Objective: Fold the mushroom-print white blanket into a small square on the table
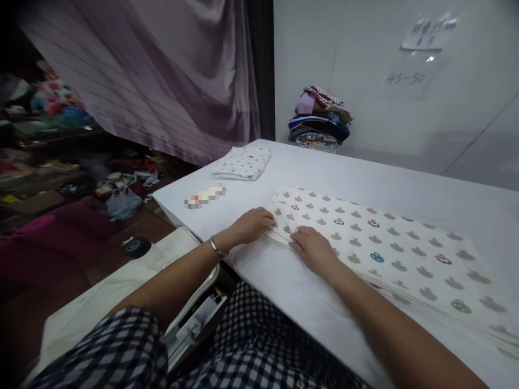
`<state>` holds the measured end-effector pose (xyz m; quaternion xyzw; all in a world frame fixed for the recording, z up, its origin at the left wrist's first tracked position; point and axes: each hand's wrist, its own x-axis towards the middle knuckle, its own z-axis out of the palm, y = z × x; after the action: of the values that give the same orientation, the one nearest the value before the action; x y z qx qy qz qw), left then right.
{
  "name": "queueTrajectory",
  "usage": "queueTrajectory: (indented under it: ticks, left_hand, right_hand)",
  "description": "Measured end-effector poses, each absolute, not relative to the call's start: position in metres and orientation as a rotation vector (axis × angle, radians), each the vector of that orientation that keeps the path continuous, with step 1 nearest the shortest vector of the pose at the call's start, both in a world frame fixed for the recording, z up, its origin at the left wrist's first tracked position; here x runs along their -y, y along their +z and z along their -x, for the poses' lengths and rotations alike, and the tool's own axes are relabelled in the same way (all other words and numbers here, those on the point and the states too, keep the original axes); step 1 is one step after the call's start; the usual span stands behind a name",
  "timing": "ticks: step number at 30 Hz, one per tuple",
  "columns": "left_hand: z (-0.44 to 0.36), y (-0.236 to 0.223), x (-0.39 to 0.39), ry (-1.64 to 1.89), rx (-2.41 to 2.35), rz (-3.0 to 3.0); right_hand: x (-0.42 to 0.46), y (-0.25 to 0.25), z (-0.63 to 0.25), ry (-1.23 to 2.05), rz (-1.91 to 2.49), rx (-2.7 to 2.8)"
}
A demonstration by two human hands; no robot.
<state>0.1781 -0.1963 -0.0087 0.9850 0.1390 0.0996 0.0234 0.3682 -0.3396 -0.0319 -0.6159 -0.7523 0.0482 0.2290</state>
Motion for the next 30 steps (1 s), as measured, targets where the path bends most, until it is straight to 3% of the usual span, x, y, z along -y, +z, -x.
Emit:
queueTrajectory:
  ticks: [5,15,21,30]
  left_hand:
    - [-0.181,-0.003,0.195,0.272,-0.433,-3.177]
    - [-0.157,-0.007,0.200,0.357,-0.340,-3.126]
    - [-0.157,-0.010,0.197,0.468,-0.285,-3.048]
    - [-0.167,-0.004,0.201,0.351,-0.333,-3.225]
  right_hand:
    - [0.342,-0.035,-0.367,0.175,1.741,2.006]
    - [0.346,-0.039,-0.362,-0.057,1.636,2.174]
    - [0.344,-0.039,-0.362,0.082,1.621,2.042]
    - [0.343,-0.038,-0.360,0.167,1.671,2.001]
